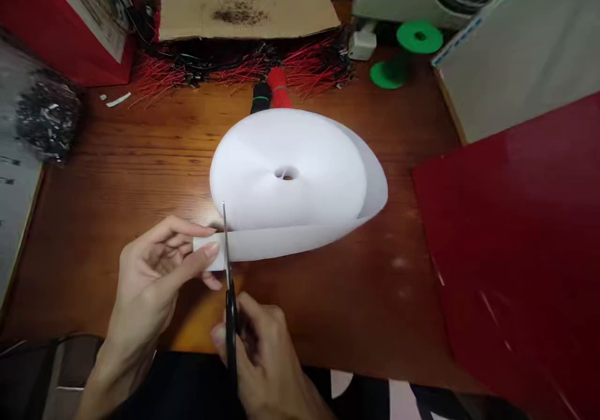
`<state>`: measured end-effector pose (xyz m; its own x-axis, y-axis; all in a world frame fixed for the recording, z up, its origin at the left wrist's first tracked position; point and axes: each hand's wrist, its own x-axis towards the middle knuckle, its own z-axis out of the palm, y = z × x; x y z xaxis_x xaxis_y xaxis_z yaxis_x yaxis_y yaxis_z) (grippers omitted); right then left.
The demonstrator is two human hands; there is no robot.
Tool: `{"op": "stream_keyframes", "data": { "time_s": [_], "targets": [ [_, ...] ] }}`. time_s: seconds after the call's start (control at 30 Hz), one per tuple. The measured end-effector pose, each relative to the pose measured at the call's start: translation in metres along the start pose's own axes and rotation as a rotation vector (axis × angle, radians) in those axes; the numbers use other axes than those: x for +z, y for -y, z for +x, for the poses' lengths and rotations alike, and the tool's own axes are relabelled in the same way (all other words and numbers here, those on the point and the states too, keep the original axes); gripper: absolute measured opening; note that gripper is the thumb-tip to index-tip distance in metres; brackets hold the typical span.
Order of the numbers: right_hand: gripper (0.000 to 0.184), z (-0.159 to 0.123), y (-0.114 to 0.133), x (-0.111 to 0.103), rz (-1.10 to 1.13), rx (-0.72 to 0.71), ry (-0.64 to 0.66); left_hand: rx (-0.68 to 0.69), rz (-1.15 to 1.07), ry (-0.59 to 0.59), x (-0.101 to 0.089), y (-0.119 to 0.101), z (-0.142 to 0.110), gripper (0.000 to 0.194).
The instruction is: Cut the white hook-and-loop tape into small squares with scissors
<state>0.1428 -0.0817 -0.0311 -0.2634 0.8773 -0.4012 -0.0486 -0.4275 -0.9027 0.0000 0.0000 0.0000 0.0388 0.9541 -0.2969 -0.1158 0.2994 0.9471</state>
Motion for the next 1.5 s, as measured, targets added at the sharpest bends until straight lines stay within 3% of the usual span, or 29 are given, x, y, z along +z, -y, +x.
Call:
{"op": "stream_keyframes", "data": {
  "time_s": [0.3, 0.87, 1.13, 1.5],
  "targets": [
    [0.066, -0.005, -0.001, -0.003, -0.206, 0.051, -0.057, -0.005, 0.051, 0.005, -0.003, -0.005, 0.0, 0.01],
    [0.068, -0.003, 0.0, -0.003, -0.24, 0.071, -0.061, -0.015, 0.044, 0.023, -0.005, -0.004, -0.001, 0.009],
    [0.062, 0.005, 0.016, -0.004, -0.042, 0.061, 0.001, -0.03, 0.019, 0.046, -0.006, -0.004, 0.0, 0.009],
    [0.07, 0.003, 0.004, -0.005, -0.106, 0.051, -0.025, -0.062, 0.004, 0.048, -0.007, 0.0, -0.004, 0.008]
  ]
}}
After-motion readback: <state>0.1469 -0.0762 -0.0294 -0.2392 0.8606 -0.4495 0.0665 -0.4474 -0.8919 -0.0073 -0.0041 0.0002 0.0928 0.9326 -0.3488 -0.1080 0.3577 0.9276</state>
